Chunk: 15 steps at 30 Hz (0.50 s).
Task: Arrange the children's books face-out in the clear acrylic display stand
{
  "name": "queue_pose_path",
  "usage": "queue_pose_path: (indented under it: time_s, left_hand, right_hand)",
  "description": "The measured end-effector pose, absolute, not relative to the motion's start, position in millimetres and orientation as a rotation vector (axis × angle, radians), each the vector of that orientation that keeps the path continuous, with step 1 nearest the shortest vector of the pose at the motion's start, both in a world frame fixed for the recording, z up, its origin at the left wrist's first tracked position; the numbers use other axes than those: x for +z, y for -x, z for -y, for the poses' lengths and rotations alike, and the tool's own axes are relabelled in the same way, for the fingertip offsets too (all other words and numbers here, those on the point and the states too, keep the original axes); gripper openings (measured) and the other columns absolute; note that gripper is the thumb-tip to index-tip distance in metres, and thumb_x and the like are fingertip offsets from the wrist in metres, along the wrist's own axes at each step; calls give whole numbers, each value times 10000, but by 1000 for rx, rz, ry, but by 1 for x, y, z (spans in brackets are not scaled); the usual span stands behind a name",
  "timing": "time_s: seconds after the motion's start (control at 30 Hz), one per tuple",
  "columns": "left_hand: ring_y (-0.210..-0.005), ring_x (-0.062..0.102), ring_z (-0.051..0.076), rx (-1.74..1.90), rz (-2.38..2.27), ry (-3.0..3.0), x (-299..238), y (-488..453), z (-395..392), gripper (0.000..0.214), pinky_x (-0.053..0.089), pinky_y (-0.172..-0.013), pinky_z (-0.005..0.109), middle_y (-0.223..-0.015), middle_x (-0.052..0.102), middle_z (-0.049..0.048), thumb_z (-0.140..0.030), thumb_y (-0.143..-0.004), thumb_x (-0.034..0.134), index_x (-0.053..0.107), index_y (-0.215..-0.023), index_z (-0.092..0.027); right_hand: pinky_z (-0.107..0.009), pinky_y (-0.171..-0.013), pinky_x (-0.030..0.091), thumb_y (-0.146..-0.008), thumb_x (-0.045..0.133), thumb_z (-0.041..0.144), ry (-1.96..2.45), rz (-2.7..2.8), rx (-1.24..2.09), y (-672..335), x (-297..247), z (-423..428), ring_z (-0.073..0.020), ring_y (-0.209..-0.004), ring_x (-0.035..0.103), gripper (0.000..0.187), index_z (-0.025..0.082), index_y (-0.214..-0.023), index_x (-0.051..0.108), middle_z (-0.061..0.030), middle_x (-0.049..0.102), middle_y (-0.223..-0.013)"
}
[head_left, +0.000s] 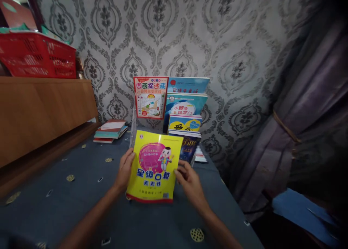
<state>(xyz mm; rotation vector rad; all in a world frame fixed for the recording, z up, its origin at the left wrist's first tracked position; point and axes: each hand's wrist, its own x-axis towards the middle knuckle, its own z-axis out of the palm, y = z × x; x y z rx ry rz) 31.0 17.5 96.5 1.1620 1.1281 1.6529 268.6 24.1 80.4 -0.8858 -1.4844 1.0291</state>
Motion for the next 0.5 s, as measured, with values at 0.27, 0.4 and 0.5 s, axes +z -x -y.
queue_pose_path:
  time_s: [0.27,0.4,0.5]
  left_hand:
    - [-1033,672,245,1697,-1219,-1293,86,-14,-26,405,540,-805,309,-1168,720,80,-416,-910,475,632,-1192,-172]
    - [-1073,658,248,1681,-1186,-1281,76,-10,-16,363,530,-861,315,-1190,711,64,-373,-863,547,642,-1167,-197]
    - [-1056,662,251,1655,-1100,-1315,80,-10,-14,365,533,-865,319,-1145,722,56,-343,-821,604,644,-1156,-204]
  right_hand:
    - [-341,-708,615,-948,498,500,922,1611,826,-246,76,-19,-241,-899,716,297,231,-1059,553,-112,733,-1062]
    - [-323,-707,603,-979,454,488,960,1667,783,-243,70,-14,-234,-900,709,293,224,-1047,560,-112,729,-1059]
    - [-331,-705,602,-981,452,472,989,1682,750,-242,70,-17,-232,-886,707,275,226,-1051,553,-112,723,-1071]
